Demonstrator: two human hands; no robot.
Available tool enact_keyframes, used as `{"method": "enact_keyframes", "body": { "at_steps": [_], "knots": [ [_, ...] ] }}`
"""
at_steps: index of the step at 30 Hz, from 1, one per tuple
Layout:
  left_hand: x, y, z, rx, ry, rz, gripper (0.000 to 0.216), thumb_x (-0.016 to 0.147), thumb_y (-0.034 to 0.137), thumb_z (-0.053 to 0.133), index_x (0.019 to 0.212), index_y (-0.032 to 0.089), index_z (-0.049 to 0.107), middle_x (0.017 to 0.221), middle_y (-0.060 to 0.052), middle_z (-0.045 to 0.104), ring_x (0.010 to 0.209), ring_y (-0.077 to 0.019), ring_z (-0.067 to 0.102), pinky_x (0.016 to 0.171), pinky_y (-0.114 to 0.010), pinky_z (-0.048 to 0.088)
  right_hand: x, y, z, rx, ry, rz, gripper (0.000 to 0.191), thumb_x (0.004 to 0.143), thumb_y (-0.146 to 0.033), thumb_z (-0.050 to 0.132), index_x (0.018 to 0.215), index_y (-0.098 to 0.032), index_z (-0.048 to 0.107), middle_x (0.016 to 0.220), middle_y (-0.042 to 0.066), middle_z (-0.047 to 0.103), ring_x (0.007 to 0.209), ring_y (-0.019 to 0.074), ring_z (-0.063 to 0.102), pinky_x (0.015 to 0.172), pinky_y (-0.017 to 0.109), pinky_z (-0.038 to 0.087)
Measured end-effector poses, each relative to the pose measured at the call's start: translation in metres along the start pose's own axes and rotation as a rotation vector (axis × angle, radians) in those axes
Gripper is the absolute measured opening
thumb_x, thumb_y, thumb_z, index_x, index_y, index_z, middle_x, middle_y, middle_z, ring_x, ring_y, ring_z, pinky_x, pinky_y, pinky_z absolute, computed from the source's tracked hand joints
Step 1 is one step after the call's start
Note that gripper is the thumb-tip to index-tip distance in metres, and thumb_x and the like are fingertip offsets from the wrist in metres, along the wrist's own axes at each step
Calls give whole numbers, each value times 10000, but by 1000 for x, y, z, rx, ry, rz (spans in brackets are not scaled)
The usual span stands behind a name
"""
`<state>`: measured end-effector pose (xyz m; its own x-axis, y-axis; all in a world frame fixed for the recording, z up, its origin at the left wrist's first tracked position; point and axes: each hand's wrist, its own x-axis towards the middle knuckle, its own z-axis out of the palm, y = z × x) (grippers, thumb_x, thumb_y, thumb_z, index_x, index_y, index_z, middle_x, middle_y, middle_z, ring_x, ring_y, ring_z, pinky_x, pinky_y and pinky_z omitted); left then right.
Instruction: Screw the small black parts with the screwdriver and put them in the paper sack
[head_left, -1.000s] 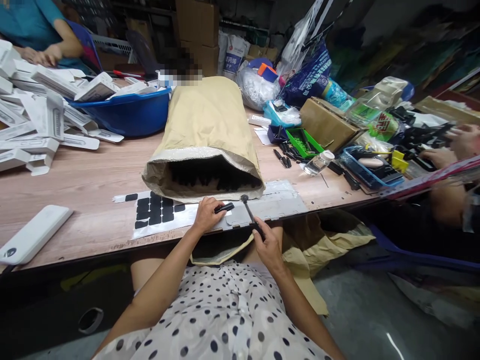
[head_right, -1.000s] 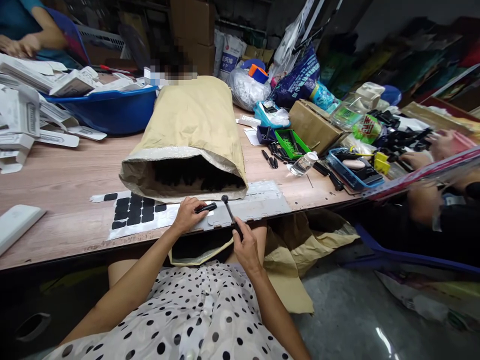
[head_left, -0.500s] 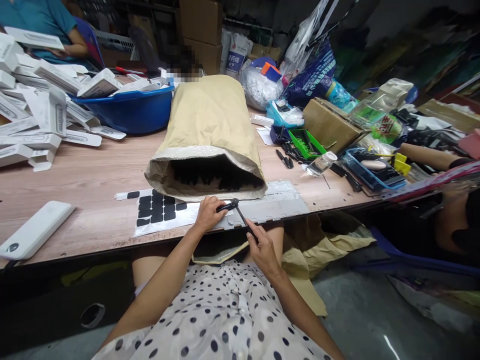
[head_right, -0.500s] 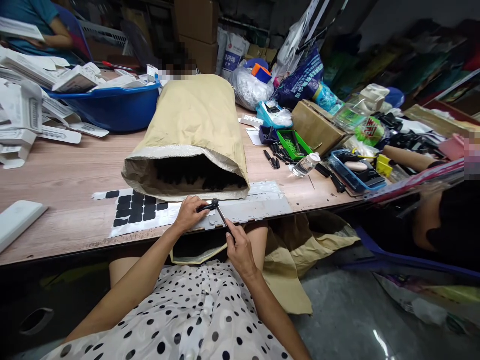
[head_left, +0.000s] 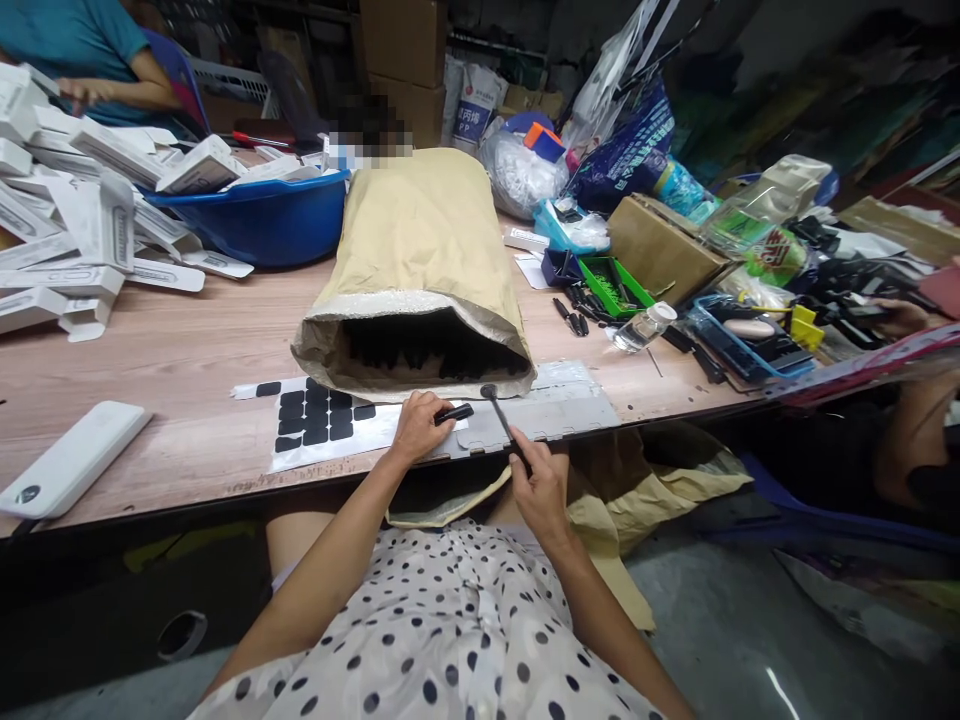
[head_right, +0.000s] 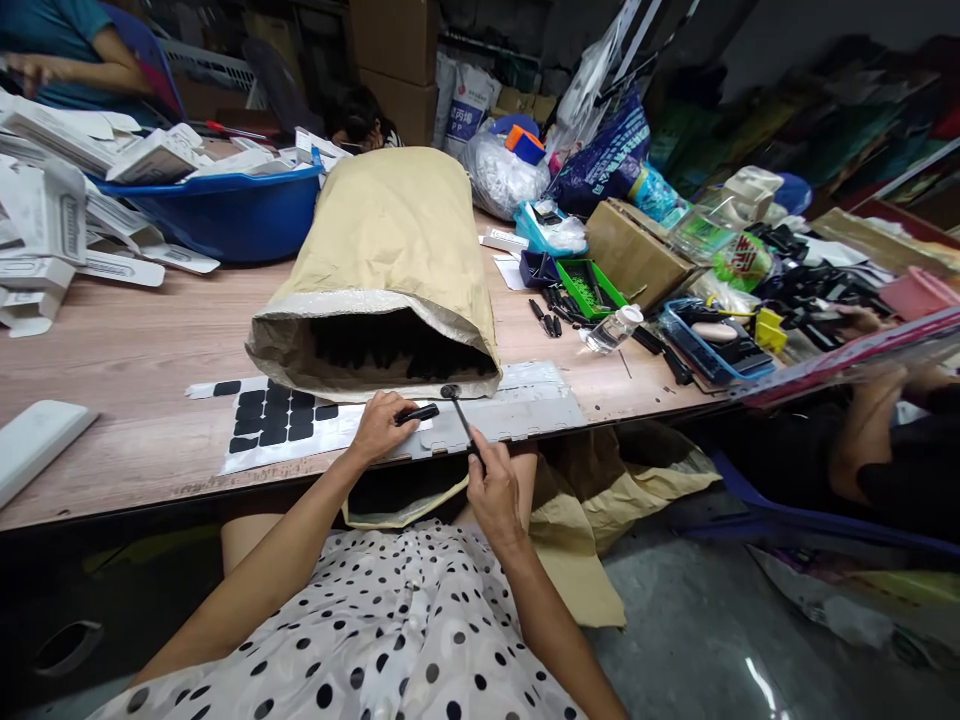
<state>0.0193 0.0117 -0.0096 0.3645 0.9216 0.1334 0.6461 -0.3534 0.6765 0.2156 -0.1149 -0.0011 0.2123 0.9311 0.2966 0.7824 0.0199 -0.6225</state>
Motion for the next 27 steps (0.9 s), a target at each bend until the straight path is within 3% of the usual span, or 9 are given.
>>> {"method": "enact_keyframes", "body": {
  "at_steps": [4,9,21,24,27],
  "knots": [
    [0,-2,0,-32,-7,-23,241,831,244,632,1036,241,757,919,-37,715,943,-237,566,910,-390,444,7,16,0,-297,39,168,491,903,-197,421,1345,-220,633,969,85,612,834,220,584,812,360,512],
    [-1,-2,-3,-46,-15,-20,258,916,281,553,1072,263,758,959,-36,734,956,-231,575,915,-387,440,7,19,4,-465,-40,160,523,895,-150,429,1389,-205,589,1035,124,597,776,219,529,721,344,459],
    [-2,-2,-5,-45,-5,-5,256,940,282,519,1069,260,739,977,-36,720,975,-232,570,932,-391,442,5,20,7,-475,-11,154,528,896,-151,442,1398,-234,585,989,103,618,773,212,544,666,315,442],
    [-15,8,-10,-80,44,74,268,963,287,491,1110,244,710,1045,-55,715,1000,-232,584,946,-393,451,6,16,7,-469,-16,174,537,891,-139,453,1402,-241,581,999,98,614,799,217,560,681,313,443],
    [-46,18,-11,-168,-57,175,302,988,320,454,1181,241,673,1076,-65,719,998,-218,630,924,-362,491,6,14,6,-454,-39,201,540,901,-144,456,1421,-248,559,1033,102,606,817,219,568,689,313,446]
  ]
}}
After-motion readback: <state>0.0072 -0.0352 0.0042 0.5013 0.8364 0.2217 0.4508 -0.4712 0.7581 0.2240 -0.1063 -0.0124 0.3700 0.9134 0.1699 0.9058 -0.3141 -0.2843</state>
